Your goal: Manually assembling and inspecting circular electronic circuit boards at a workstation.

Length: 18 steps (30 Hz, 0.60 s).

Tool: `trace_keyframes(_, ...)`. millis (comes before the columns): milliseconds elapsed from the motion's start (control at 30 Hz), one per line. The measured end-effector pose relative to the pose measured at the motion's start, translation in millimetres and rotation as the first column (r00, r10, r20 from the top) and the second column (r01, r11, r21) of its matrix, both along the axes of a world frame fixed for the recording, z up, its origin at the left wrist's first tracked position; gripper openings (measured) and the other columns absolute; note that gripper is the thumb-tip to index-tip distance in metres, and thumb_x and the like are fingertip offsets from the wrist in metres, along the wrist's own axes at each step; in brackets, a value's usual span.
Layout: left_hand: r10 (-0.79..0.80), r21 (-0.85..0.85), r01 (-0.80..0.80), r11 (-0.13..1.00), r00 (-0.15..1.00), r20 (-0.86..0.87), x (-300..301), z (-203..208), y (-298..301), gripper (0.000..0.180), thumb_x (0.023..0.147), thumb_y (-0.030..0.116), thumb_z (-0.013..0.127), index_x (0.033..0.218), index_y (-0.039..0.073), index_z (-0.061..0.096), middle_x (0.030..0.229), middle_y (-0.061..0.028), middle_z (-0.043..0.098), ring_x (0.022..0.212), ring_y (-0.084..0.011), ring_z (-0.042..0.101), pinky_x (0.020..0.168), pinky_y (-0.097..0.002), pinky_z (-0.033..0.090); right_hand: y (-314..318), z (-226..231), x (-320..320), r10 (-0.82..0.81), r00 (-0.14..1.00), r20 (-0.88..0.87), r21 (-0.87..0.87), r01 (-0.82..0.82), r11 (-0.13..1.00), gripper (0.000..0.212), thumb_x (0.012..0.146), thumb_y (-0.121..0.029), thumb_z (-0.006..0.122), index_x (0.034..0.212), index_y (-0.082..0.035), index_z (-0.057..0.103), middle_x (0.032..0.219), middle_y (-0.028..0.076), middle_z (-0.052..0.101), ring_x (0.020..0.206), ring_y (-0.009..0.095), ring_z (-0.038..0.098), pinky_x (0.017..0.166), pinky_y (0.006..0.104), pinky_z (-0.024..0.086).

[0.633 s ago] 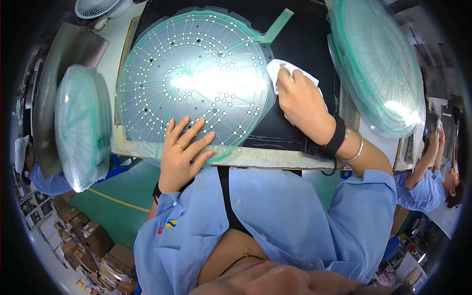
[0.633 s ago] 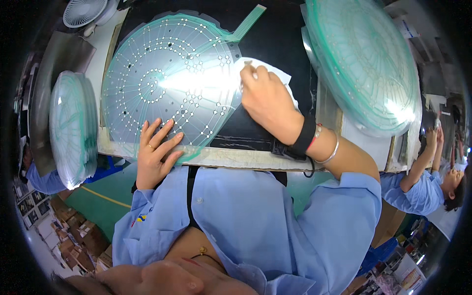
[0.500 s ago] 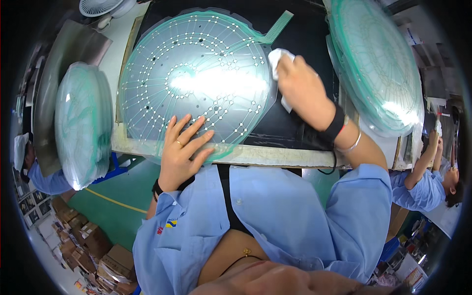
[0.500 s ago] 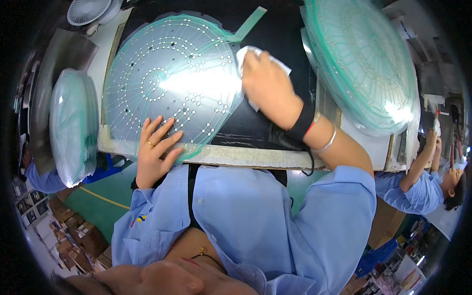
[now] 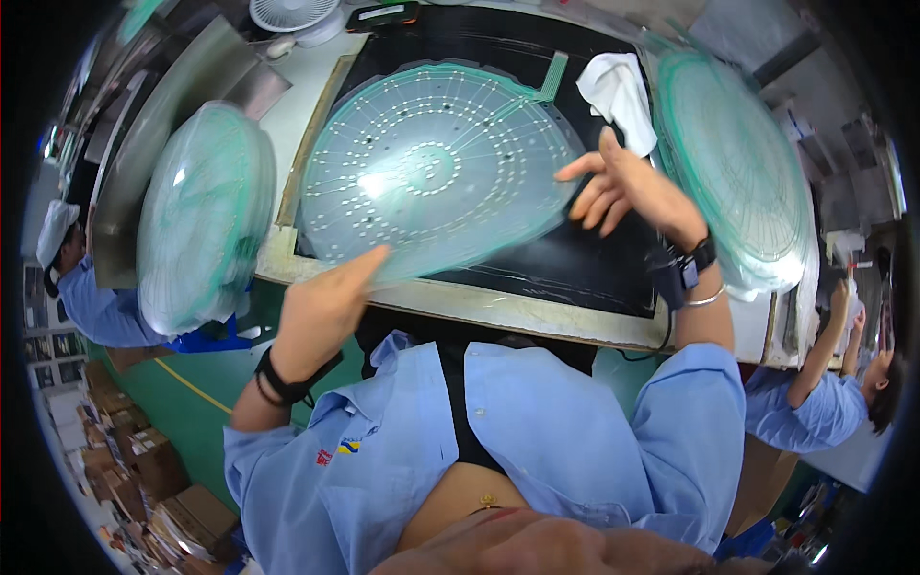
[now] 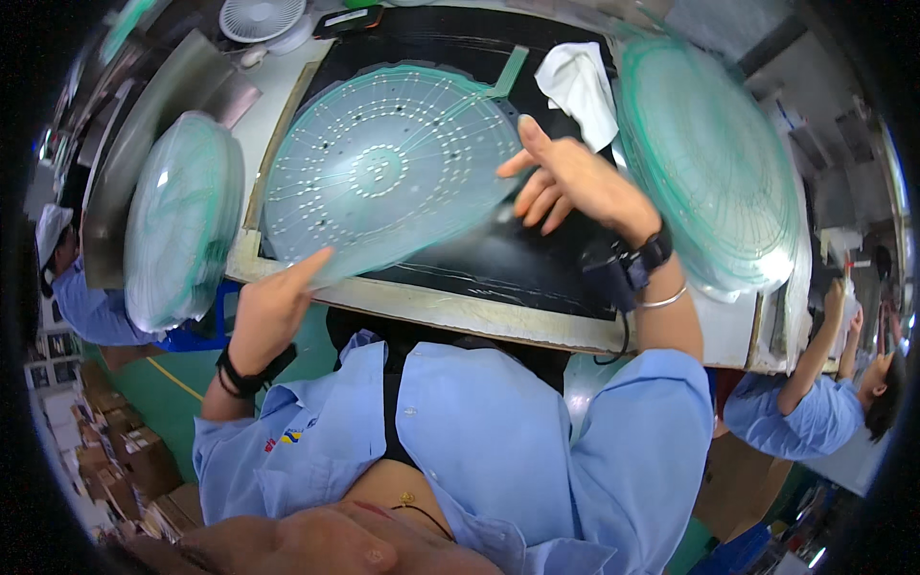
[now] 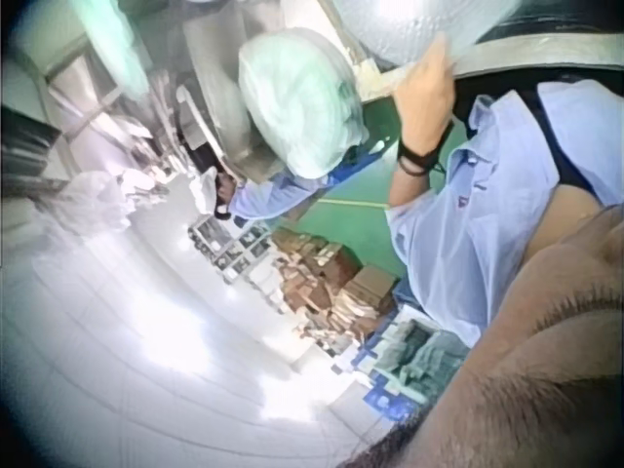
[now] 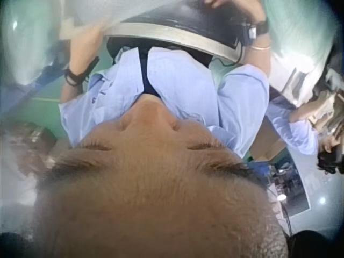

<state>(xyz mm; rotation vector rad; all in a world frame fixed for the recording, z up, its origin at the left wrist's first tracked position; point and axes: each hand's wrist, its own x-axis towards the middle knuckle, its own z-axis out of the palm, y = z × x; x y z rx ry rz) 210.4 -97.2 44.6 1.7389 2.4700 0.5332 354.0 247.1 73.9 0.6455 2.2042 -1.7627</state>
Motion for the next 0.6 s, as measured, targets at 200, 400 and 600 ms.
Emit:
trace_keyframes(200,-0.496,0.011,0.501,0.865,0.853,0.160,23,8,71,0.043,0.081,0.010,0.059,0.123,0.011,0.050,0.116,-0.0123,0.058,0.100,-0.0324,0.058,0.088,-0.0396,0.046,21,-50,-23,-0.279,0.851,-0.446,-0.071,0.277,0.958,0.075,0.087,-0.025,0.058,0.142,-0.009,0.010,0.108,0.019,0.058,0.093,0.026,0.061,0.073,0.0353,0.053)
trace_keyframes(400,0.149,0.552,-0.081,0.830,0.986,-0.079,-155,-16,104,0.062,0.083,0.028,0.061,0.132,-0.001,0.035,0.119,-0.0228,0.053,0.108,-0.0370,0.053,0.094,-0.0375,0.040,36,-60,-20,-0.284,0.768,-0.575,-0.148,0.243,0.959,0.058,0.084,0.000,0.056,0.135,-0.007,0.029,0.118,0.016,0.056,0.084,0.019,0.063,0.068,0.0273,0.054)
trace_keyframes(600,-0.304,0.362,-0.289,0.886,0.227,0.925,-196,-38,91,0.051,0.088,0.021,0.060,0.129,-0.001,0.039,0.110,-0.0087,0.059,0.096,-0.0155,0.057,0.081,-0.0274,0.048,32,-68,-22,-0.359,0.705,-0.611,-0.198,0.303,0.932,0.048,0.085,-0.001,0.056,0.128,-0.004,0.035,0.118,0.013,0.056,0.080,0.018,0.063,0.070,0.0270,0.053)
